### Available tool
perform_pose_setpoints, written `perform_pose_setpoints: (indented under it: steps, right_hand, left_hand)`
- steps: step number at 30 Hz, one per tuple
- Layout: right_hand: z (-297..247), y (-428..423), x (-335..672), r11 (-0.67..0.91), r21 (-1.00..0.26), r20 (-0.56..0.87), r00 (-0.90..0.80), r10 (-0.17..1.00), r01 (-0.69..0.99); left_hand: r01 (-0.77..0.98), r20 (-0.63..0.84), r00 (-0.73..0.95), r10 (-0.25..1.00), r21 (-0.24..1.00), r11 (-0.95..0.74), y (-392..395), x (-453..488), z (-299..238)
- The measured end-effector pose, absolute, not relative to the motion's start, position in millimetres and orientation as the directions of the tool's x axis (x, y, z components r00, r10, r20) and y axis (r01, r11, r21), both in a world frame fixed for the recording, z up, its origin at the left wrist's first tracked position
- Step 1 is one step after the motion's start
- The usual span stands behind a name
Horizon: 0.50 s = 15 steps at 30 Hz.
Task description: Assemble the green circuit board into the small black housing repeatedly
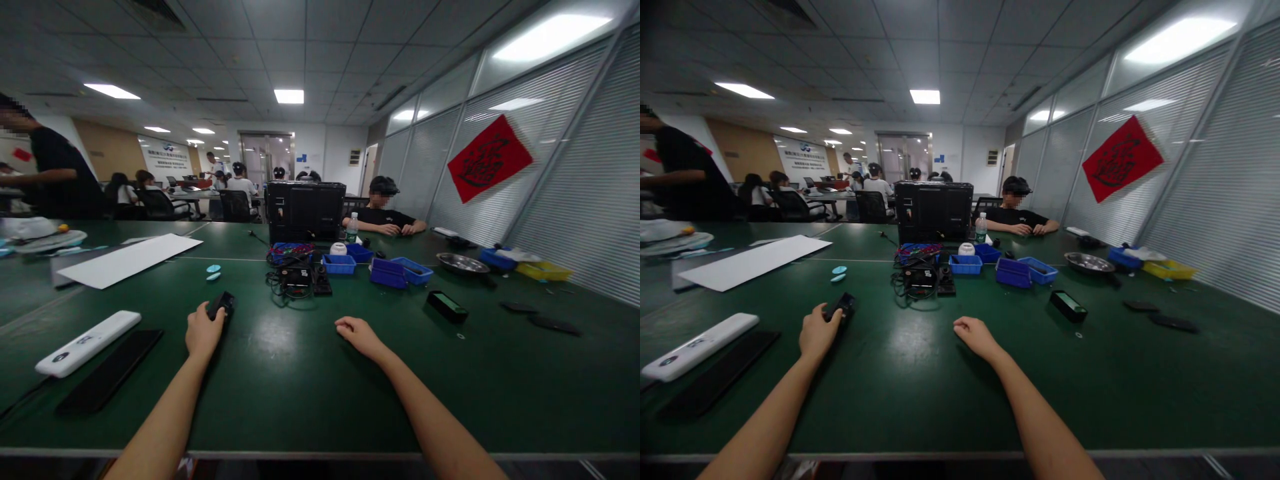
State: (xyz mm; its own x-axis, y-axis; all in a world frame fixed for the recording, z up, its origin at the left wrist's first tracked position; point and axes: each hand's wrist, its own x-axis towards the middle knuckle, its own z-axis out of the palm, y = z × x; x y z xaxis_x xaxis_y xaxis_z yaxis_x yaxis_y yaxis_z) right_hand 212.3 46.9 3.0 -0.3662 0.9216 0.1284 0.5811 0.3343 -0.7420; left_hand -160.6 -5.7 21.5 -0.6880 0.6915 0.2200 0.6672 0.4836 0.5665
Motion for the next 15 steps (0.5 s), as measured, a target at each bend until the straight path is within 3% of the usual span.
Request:
perform_pose_setpoints:
  steps: [15]
  right_hand:
    - [0.7, 48.2, 213.9, 0.357, -0.726, 0.142, -0.381, 0.914, 0.588]
  left_hand:
    - [0.633, 0.180, -0.737, 0.652, 0.523, 0.571, -2.9, -179.1, 20.7]
